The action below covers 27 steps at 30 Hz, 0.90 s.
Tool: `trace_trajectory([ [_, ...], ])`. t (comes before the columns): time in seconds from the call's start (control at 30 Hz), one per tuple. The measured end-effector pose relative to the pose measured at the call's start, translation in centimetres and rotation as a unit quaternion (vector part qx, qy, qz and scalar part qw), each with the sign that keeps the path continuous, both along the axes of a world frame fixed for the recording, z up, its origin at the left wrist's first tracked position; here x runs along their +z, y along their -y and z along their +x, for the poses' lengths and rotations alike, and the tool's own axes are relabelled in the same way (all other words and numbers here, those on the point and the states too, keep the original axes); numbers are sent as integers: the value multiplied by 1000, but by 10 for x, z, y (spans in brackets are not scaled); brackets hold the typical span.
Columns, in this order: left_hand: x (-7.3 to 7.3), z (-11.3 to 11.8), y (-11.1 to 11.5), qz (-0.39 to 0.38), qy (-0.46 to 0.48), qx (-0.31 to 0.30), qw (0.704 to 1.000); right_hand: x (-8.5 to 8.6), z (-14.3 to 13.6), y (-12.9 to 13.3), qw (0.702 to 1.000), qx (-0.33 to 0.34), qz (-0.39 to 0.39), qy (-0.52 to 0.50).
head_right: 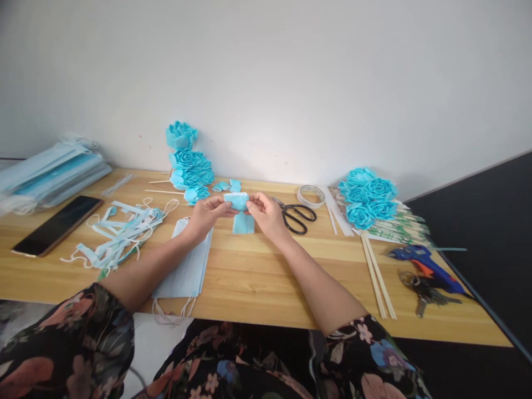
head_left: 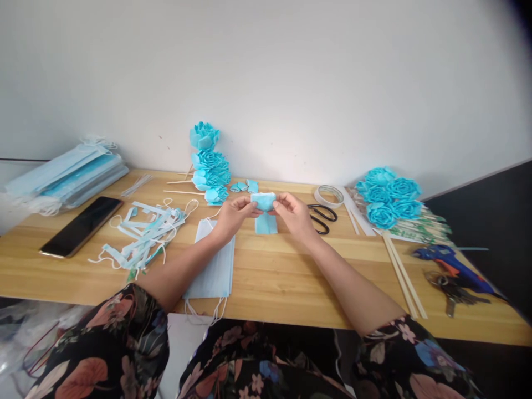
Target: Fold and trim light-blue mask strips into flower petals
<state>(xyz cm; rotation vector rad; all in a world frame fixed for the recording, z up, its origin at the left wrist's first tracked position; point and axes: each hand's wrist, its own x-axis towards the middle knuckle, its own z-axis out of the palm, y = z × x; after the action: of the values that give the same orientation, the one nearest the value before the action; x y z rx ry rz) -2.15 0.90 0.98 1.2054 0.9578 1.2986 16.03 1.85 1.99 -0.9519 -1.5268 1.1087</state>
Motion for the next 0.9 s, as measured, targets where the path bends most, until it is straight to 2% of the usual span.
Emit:
trace_trajectory([
  [0.1,0,2,2,-6,1,2,1000,-1,-1,1,998,20,22,51],
  [0.27,5,3,4,-15,5,3,1000,-2,0,-1,986,-32,79,140],
  [0.37,8,2,4,-19,16,23,999,-2,6,-7,986,-48,89,134],
  [0.5,9,1,4,-23,13,29,999,-3,14,-13,991,-67,50,101],
  [0.6,6,3,5,-17,0,18,1000,-2,14,-12,996,-26,35,76],
  [0.73,4,5,8,4,-39,-22,999,3,8,-4,993,25,64,94],
  [0.83,5,6,11,19,-78,-36,996,8,7,1,986,32,98,132],
  [0.9,6,7,13,29,-99,-36,994,10,6,4,978,13,126,168],
])
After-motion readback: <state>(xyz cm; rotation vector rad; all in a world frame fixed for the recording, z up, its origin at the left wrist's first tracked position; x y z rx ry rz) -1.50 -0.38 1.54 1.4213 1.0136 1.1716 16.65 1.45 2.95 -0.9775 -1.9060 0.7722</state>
